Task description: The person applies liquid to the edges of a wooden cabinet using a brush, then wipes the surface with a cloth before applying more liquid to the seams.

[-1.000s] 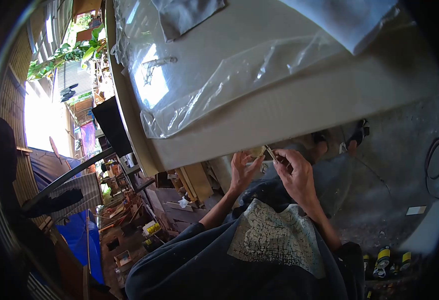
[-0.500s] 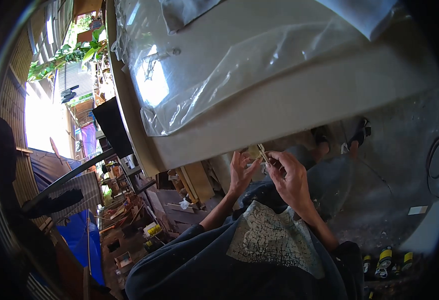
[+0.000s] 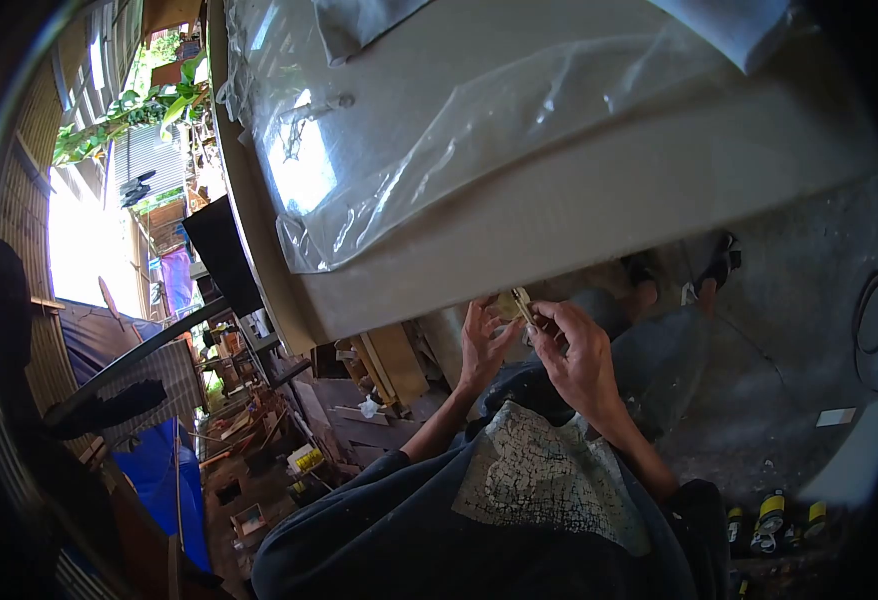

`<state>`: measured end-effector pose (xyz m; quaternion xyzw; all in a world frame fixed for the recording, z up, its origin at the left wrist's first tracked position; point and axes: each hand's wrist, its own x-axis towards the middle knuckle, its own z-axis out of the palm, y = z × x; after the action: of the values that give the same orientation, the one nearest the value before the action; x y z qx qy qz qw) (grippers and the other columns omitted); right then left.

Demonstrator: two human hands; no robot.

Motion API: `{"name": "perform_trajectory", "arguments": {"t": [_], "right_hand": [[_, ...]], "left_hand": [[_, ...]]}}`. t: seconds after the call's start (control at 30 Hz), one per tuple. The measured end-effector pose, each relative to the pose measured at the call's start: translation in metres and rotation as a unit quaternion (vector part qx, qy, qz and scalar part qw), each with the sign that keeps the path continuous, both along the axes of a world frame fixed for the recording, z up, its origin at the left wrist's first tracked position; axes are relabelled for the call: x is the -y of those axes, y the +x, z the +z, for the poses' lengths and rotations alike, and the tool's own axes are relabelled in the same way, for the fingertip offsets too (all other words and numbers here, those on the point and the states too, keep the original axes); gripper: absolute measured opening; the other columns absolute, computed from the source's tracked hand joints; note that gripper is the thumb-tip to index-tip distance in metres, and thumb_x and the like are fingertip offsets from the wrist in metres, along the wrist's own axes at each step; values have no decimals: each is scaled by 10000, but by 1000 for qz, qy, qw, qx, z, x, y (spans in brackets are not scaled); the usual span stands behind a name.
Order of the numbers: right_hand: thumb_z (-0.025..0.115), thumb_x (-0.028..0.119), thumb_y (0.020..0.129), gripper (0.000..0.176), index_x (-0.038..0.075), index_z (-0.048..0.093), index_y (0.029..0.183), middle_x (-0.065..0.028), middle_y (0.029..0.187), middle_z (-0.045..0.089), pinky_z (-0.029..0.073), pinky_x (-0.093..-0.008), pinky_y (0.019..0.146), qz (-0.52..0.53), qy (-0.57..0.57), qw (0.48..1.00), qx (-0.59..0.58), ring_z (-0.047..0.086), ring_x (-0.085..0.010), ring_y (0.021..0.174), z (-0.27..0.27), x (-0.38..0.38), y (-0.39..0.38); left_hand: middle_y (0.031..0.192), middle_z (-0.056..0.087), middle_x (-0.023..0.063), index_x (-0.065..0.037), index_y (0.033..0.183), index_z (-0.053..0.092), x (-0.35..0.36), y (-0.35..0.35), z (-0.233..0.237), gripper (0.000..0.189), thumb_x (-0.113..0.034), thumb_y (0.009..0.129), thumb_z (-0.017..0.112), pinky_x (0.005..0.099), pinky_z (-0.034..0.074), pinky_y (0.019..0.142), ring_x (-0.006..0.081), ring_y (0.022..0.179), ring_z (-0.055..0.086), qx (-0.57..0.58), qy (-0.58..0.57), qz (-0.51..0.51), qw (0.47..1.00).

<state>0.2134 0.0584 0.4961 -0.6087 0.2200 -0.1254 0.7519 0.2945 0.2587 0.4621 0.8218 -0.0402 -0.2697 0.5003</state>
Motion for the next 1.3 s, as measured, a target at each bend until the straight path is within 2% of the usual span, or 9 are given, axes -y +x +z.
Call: {"name": "perform_trajectory", "arguments": {"t": [0.2,0.63,0.73,0.83,1.0,1.3], "right_hand": [[720,-6,889,230,-42,660,1108,-142,892,665,533,-370,665,7,-2,1000,16,645,-259,740,3,-2,0],[707,-21,882,226,-48,655,1101,-154,892,661,532,-382,666,6,9,1000,10,646,-273,741,1,-3,0],[691,14,925,211,-35,656,1128,-116,904,662,541,-312,645,9,-37,999,32,660,-190,744,3,0,-1],[710,-32,869,234,-45,659,1097,-151,876,657,526,-391,660,3,-11,1000,21,646,-280,748,7,3,-1],[713,-29,867,236,-40,663,1098,-148,880,658,526,-394,650,9,-8,1000,2,648,-278,752,5,5,-2],[711,-17,861,255,-31,671,1113,-142,888,659,529,-390,672,6,-28,1000,12,641,-287,771,11,8,-4]], "left_hand": [[1290,599,81,-37,1369,487,-8,1,-4,545,-17,897,759,360,509,965,163,1156,610,-4,5,-16,1000],[1325,580,81,-41,1393,473,-6,-2,-4,556,-40,911,749,374,490,1030,190,1238,587,-15,1,-18,1000],[1341,572,83,-44,1406,471,-12,-2,-9,566,-43,912,748,376,486,1038,190,1253,580,-17,-3,-13,1000],[1369,558,83,-48,1422,469,-9,-2,-5,579,-48,914,747,378,479,1050,189,1277,565,-21,-4,-14,1000],[1408,534,87,-49,1435,467,-6,-3,-3,594,-54,912,750,386,470,1068,191,1313,540,-27,4,-18,999],[1387,548,75,-49,1417,477,-11,-4,-6,595,-80,902,774,393,467,1036,182,1265,559,-12,29,-20,999]]}}
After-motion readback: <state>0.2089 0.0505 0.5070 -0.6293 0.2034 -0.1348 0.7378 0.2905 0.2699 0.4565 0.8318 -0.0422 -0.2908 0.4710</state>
